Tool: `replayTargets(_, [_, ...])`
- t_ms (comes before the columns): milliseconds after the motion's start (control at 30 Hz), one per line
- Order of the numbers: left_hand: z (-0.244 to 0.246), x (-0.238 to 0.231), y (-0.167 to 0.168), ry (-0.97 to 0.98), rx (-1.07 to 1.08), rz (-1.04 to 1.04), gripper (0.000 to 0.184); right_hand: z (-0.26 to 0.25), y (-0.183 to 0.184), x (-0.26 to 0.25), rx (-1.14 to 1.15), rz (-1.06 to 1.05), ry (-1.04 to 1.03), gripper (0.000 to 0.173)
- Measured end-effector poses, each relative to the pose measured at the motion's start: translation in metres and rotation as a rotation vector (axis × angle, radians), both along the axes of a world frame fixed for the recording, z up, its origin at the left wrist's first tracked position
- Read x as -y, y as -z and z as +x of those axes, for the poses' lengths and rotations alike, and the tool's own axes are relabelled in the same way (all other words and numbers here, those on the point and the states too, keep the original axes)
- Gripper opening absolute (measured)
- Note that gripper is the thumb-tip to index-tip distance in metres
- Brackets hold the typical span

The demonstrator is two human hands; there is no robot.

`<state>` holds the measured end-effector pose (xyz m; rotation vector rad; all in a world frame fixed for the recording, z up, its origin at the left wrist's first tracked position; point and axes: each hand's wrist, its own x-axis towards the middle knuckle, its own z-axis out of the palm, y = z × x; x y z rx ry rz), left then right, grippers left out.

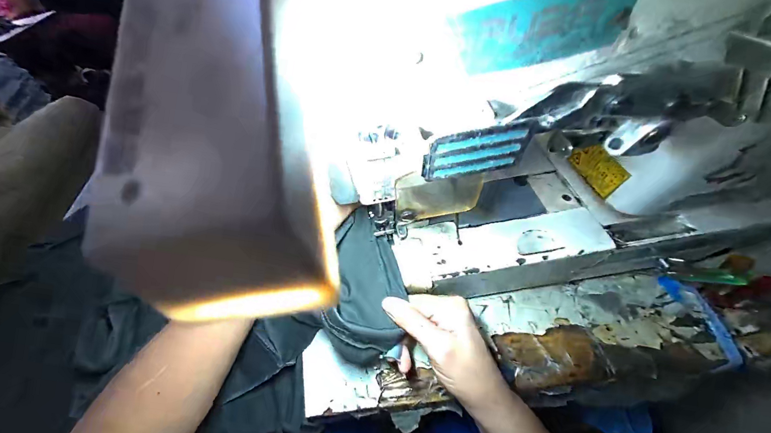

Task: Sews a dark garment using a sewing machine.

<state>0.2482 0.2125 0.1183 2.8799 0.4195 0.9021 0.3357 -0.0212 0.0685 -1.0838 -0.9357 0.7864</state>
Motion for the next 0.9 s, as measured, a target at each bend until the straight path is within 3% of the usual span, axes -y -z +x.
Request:
replayTargets(233, [-0.007, 0.012, -0.014, 0.011, -0.005, -0.356, 0.031, -0.01, 0.005, 0.02, -0.028, 0.048, -0.02, 0.041])
replayTargets(400, [0.008, -0.001, -0.005, -0.013, -0.013, 0.005, 0.029, -0.002, -0.005, 0.004, -0.051, -0.056, 0.056, 0.04])
replayTargets(533, [0.009, -0.002, -0.011, -0.035, -0.031, -0.05, 0.034, -0.008, -0.003, 0.001, -0.001, -0.036, 0.053, 0.041])
replayTargets(633, [-0.014, 0.02, -0.021, -0.087, -0.052, -0.26, 0.034, -0.017, 0.003, 0.006, 0.154, 0.019, -0.067, 0.043])
replayTargets(733, [-0.045, 0.051, -0.032, -0.073, -0.014, -0.423, 0.008, -0.016, -0.001, 0.025, 0.556, 0.106, -0.239, 0.048])
replayTargets(800, [-0.065, 0.061, -0.035, -0.042, 0.024, -0.518, 0.002, -0.001, -0.011, 0.053, 0.733, 0.269, 0.036, 0.036])
replayTargets(833, [-0.073, 0.068, -0.037, -0.015, 0.067, -0.588, 0.005, 0.019, -0.02, 0.073, 0.722, 0.304, 0.24, 0.028])
replayTargets(900, [-0.082, 0.08, -0.04, 0.041, 0.142, -0.65, 0.008, 0.083, -0.048, 0.105, 0.573, 0.355, 0.667, 0.027])
